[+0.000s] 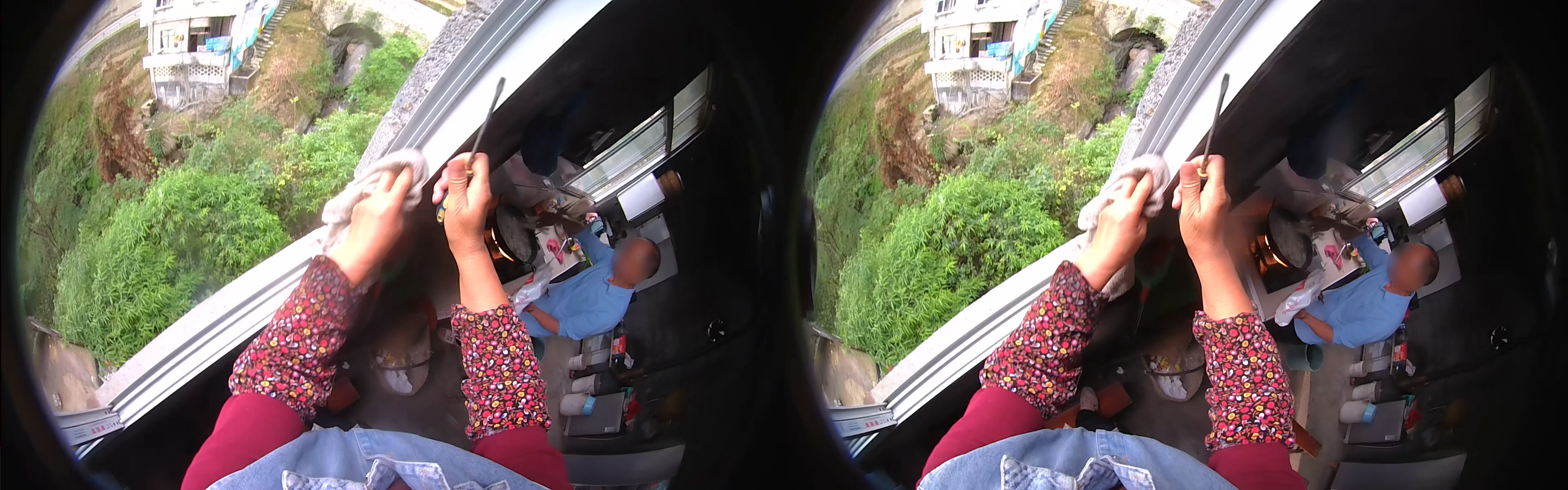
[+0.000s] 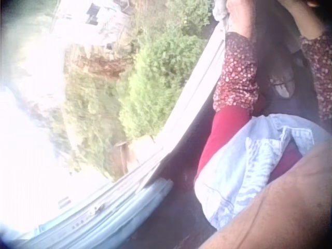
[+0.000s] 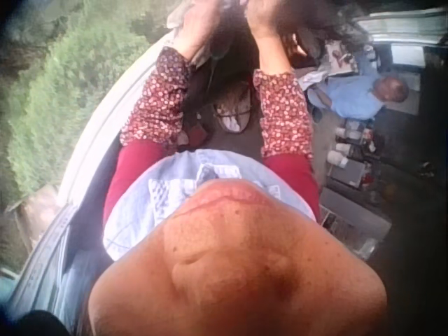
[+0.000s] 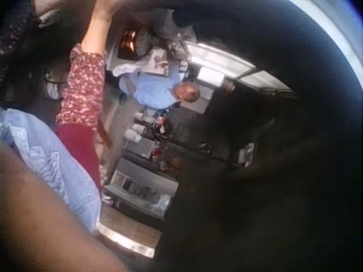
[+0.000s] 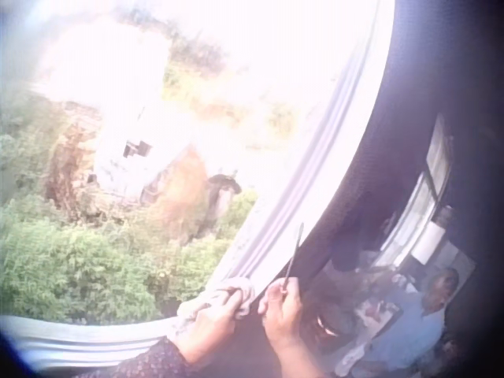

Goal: The person cleans the upper window frame using a cloth and a screwdriver. They repeatedly wipe the frame and use the screwdriver to scrape or pry along the edge, alternating between wiping and scraping motions.

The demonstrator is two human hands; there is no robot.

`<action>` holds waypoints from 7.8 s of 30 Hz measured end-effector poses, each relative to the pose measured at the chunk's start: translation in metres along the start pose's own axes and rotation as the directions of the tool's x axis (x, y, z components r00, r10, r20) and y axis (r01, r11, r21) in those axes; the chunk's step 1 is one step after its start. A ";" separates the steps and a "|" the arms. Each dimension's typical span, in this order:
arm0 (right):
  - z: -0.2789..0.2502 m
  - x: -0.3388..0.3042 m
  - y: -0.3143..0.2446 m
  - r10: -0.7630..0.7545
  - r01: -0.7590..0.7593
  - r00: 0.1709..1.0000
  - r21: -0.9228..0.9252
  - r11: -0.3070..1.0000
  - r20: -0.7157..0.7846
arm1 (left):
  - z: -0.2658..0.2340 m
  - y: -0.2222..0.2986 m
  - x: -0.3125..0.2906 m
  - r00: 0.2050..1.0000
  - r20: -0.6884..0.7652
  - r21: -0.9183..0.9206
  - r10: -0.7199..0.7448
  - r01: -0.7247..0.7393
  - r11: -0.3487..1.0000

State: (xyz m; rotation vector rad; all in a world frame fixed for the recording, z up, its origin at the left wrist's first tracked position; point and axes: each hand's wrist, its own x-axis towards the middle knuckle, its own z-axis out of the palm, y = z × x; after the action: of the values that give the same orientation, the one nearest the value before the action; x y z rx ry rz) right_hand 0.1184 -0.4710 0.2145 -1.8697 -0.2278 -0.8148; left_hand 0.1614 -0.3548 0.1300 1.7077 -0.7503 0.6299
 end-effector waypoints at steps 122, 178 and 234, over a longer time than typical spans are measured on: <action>0.042 -0.041 -0.030 0.083 -0.006 0.969 0.315 0.949 -0.232 | -0.123 -0.109 -0.179 0.742 0.620 0.499 -0.255 -0.122 0.858; 0.031 -0.246 0.084 0.739 -0.843 0.519 0.110 0.527 0.430 | -0.261 -0.062 -0.287 0.611 -0.335 0.767 -0.717 0.619 0.169; 0.017 -0.343 0.023 0.880 -0.896 0.443 0.108 0.430 0.171 | -0.121 -0.066 -0.147 0.454 0.467 -0.701 -0.759 0.713 -0.006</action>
State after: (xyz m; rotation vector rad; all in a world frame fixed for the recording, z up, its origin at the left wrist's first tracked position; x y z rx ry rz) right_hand -0.1209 -0.3961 -0.0219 -1.5144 0.6181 0.0649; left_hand 0.1111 -0.2015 0.0099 0.8390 0.0808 -0.4917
